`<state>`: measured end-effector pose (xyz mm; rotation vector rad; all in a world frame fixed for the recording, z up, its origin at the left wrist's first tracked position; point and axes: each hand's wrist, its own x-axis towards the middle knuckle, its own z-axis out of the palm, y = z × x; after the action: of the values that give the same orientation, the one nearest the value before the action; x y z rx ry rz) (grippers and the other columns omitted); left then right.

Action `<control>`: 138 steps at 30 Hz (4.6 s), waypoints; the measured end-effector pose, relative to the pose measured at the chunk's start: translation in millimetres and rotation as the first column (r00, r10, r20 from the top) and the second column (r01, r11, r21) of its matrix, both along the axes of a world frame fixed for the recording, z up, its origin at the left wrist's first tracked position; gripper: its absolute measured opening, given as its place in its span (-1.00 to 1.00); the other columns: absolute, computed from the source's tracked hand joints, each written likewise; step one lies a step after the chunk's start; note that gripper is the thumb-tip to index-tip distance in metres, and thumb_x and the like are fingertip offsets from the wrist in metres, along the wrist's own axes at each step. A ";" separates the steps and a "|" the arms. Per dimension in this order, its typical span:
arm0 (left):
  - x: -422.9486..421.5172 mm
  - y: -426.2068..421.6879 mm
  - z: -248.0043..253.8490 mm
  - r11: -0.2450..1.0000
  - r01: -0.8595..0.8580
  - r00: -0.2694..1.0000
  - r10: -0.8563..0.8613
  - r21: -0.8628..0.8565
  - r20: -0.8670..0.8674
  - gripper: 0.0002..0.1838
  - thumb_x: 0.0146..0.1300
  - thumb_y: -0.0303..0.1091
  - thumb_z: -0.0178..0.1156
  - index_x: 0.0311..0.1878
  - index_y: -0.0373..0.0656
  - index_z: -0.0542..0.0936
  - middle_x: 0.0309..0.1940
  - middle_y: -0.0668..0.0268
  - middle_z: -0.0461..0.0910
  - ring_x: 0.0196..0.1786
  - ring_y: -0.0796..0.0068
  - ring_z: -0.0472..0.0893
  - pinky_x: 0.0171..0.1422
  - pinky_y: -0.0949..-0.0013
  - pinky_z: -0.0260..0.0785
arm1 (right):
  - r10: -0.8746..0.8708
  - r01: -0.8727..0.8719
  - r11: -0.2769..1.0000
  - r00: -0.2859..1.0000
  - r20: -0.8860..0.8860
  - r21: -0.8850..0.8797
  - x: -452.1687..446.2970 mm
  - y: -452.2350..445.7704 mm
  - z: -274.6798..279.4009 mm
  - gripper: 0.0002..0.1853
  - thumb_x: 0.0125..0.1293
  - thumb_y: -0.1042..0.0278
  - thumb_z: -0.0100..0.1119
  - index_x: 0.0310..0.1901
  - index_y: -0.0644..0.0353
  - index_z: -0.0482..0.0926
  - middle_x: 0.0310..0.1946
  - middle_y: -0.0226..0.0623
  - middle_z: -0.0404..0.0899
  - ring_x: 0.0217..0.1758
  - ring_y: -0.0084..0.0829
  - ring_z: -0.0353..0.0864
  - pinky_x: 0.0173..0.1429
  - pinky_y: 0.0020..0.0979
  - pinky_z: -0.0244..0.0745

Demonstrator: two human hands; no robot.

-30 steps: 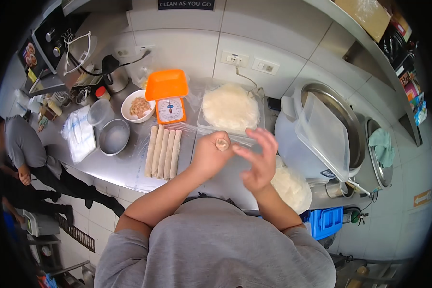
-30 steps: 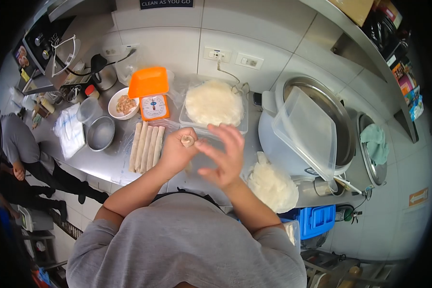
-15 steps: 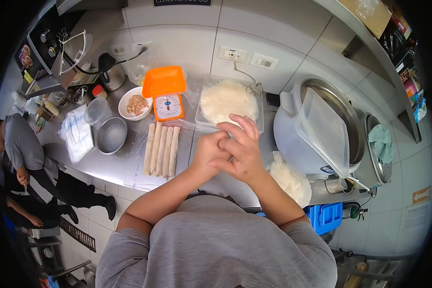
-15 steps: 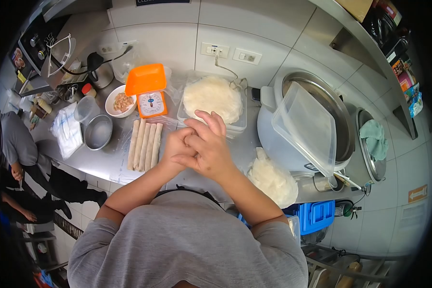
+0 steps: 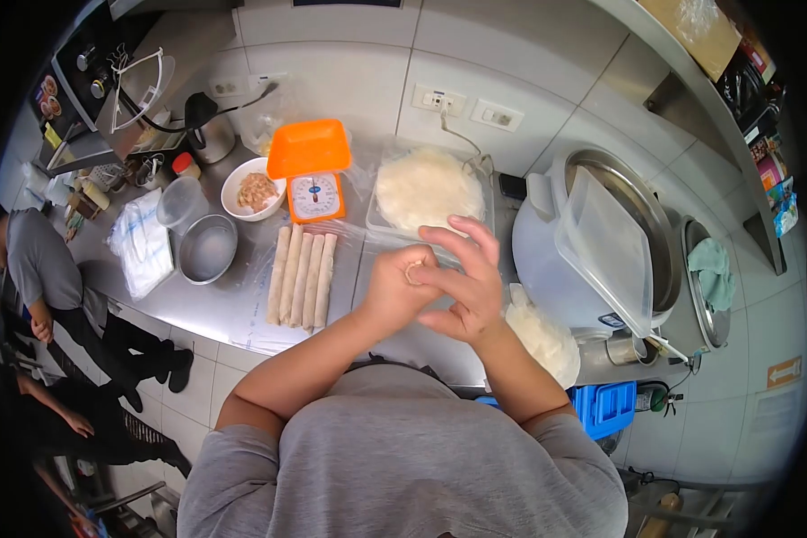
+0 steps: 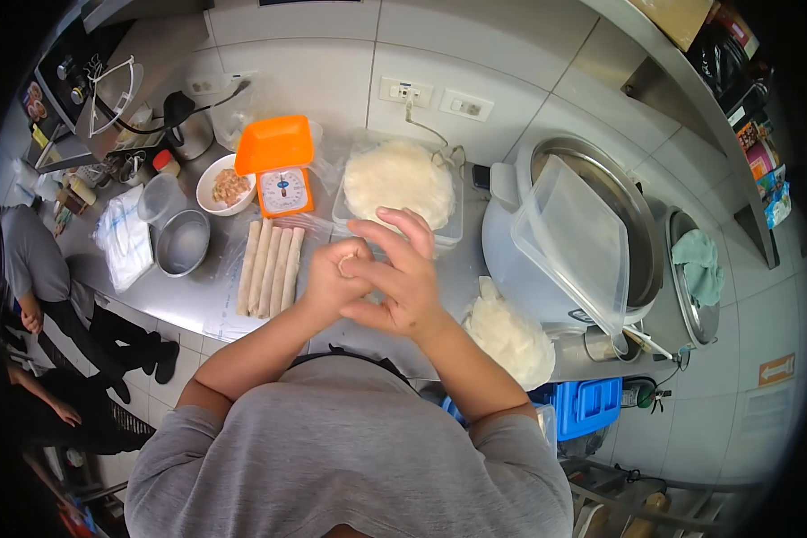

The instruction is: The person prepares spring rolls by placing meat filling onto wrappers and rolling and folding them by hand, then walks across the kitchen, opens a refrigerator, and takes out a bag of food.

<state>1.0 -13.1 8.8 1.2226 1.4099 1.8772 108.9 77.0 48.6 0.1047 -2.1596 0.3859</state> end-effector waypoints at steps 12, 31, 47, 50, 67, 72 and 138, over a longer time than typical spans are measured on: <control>-33.7 12.4 4.6 0.997 0.038 0.728 0.013 -0.060 0.685 -0.69 0.24 -0.10 0.34 -0.32 -0.07 0.46 -0.45 0.36 0.54 -0.39 0.56 0.50 -0.30 0.46 0.34 | 0.393 -0.146 0.179 0.917 -0.065 -0.973 -6.3 9.8 -82.5 -0.46 0.41 0.00 0.11 0.20 0.32 0.43 -0.12 -0.21 0.61 0.07 -0.39 0.50 0.14 -0.28 0.39; -73.0 32.6 -157.9 0.962 0.134 0.381 0.172 -0.239 0.908 -0.66 0.26 -0.15 0.32 -0.01 -0.10 0.51 -0.33 0.28 0.49 -0.26 0.37 0.50 -0.07 0.23 0.41 | 0.742 0.394 -0.442 0.666 -0.081 -0.806 17.6 16.9 -162.9 -0.59 0.37 0.22 0.19 0.13 0.29 0.43 -0.43 -0.40 0.46 -0.46 -0.55 0.44 -0.38 -0.50 0.38; -19.1 19.4 -83.7 0.975 0.103 0.931 -0.025 -0.197 0.363 -0.88 0.27 -0.39 0.30 -0.24 -0.20 0.57 -0.42 0.40 0.60 -0.40 0.66 0.54 -0.28 0.51 0.40 | 0.065 0.085 0.710 0.981 0.184 -0.699 21.5 13.6 -82.9 -0.64 0.29 0.10 0.27 -0.04 0.21 0.63 -0.10 -0.23 0.59 -0.11 -0.29 0.56 -0.02 -0.37 0.44; -14.0 15.7 -65.2 0.977 0.122 0.917 -0.043 -0.177 0.396 -0.89 0.26 -0.41 0.30 -0.29 -0.18 0.56 -0.45 0.45 0.57 -0.44 0.70 0.49 -0.34 0.52 0.36 | -0.095 0.161 0.925 0.975 0.202 -0.344 21.5 3.1 -63.4 -0.57 0.18 0.19 0.36 0.06 0.17 0.61 0.08 -0.19 0.51 0.10 -0.19 0.47 0.18 -0.26 0.36; -7.7 7.3 -62.1 0.984 0.055 0.996 -0.041 -0.170 0.084 -0.81 0.12 -0.46 0.36 -0.46 -0.20 0.49 -0.61 0.43 0.48 -0.47 0.72 0.38 -0.41 0.48 0.29 | -0.144 0.178 0.977 0.958 0.247 -0.120 14.1 -1.6 -37.0 -0.65 0.07 0.10 0.42 -0.17 0.08 0.64 0.22 -0.17 0.43 0.32 -0.02 0.29 0.37 0.01 0.13; -6.5 11.8 -63.2 0.987 -0.100 0.993 0.092 -0.126 -0.068 -0.74 0.10 -0.38 0.41 -0.47 -0.21 0.48 -0.62 0.28 0.47 -0.53 0.61 0.39 -0.44 0.41 0.30 | -0.222 0.254 0.957 0.951 0.214 -0.138 13.3 -17.8 -40.5 -0.61 0.05 0.06 0.43 -0.16 0.10 0.63 0.28 -0.16 0.40 0.38 0.00 0.24 0.38 0.03 0.10; -11.7 -8.1 0.9 0.884 0.363 0.927 -0.374 -0.293 0.022 -0.88 0.05 -0.46 0.38 -0.35 -0.20 0.64 -0.46 0.46 0.60 -0.33 0.73 0.52 -0.26 0.52 0.40 | 0.368 -0.277 0.857 0.919 0.140 -0.435 -1.2 29.2 -16.5 -0.48 0.29 -0.27 0.09 -0.42 0.08 0.69 0.15 -0.06 0.55 0.43 0.03 0.18 0.45 -0.01 0.01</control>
<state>-10.7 -21.2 9.7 1.2719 1.3052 1.3419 107.7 106.2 32.1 0.2003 -2.2278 1.0842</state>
